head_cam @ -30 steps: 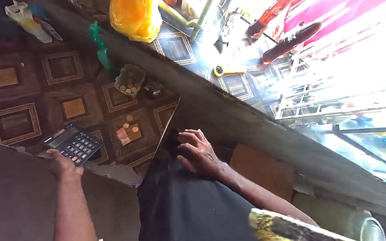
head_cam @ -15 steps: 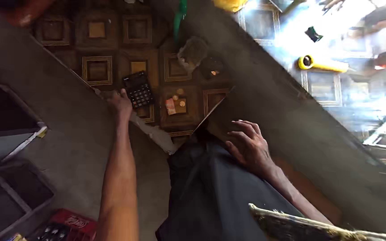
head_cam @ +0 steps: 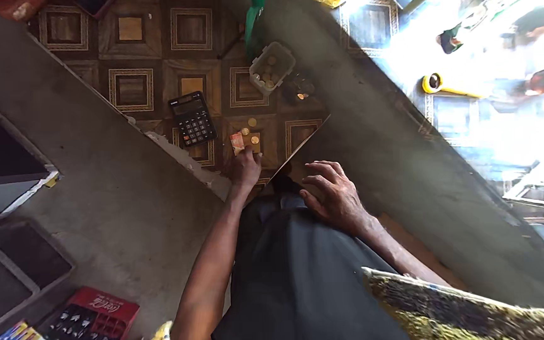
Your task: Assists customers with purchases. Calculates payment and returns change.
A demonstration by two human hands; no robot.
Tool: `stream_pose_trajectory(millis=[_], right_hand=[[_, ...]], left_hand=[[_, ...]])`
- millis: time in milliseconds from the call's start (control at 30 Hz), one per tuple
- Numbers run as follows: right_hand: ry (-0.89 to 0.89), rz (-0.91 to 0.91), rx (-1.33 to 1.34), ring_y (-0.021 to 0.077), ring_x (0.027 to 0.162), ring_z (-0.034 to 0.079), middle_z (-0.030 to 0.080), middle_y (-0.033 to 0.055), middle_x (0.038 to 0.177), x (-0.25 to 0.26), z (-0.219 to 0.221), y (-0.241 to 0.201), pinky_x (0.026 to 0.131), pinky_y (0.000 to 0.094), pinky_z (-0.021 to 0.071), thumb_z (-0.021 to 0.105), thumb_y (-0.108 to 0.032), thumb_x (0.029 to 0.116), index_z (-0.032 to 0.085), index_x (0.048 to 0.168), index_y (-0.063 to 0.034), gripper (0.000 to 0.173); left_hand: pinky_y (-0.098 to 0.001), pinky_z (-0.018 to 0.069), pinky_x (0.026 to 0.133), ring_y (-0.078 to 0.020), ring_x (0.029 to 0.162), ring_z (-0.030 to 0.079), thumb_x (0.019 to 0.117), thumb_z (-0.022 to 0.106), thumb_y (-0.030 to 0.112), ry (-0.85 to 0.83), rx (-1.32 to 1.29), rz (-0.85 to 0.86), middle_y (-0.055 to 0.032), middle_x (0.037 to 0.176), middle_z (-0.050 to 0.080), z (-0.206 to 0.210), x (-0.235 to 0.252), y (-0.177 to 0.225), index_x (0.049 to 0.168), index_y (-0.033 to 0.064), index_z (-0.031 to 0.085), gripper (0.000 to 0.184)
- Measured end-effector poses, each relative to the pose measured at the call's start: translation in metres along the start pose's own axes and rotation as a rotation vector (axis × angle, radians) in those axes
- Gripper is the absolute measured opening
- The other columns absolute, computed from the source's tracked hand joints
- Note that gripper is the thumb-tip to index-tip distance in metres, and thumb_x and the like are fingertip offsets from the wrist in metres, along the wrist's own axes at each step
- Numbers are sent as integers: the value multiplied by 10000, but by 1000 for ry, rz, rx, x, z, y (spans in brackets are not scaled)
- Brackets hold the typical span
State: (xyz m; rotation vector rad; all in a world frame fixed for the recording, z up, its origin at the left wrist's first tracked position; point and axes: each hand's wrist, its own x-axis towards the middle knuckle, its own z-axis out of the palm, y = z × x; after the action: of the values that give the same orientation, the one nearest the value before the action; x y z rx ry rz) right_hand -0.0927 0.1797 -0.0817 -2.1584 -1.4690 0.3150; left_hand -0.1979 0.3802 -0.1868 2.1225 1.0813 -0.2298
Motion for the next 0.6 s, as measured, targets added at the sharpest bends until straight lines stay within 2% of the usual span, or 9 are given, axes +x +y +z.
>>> stream_pose_trajectory(millis=[200,367,500,600], right_hand=[[36,62,-16,343,1219,633,718,137,1215,-4,-6,5,991,486,529,595,-369,971,764,1002,-106,314],[51,98,-22,326,1230,628,715,119,1231,-8,-9,12,991,484,530,590,-375,980,763,1017,-116,314],[47,91,-12,337,1223,628,713,128,1233,-4,-9,16,965,485,540,589,-373,982,762,1022,-109,318],[10,81,5,354,1211,630,709,149,1237,3,-8,15,957,494,537,583,-378,985,759,1026,-94,336]], left_hand=[[-625,520,949,-455,1087,670,1046,589,272,2,-5,48,-284,1196,667,-6,17,-12,1320,-37,605,414],[-630,522,924,-445,1030,693,1009,645,262,46,51,130,-255,1068,719,5,7,-18,1202,-28,686,351],[-601,539,915,-407,1008,711,1007,636,226,49,10,180,-227,1068,732,15,-5,-26,1171,-30,708,312],[-589,564,865,-407,974,720,1005,626,186,194,-44,143,-225,1071,730,15,-12,-41,1155,-27,711,274]])
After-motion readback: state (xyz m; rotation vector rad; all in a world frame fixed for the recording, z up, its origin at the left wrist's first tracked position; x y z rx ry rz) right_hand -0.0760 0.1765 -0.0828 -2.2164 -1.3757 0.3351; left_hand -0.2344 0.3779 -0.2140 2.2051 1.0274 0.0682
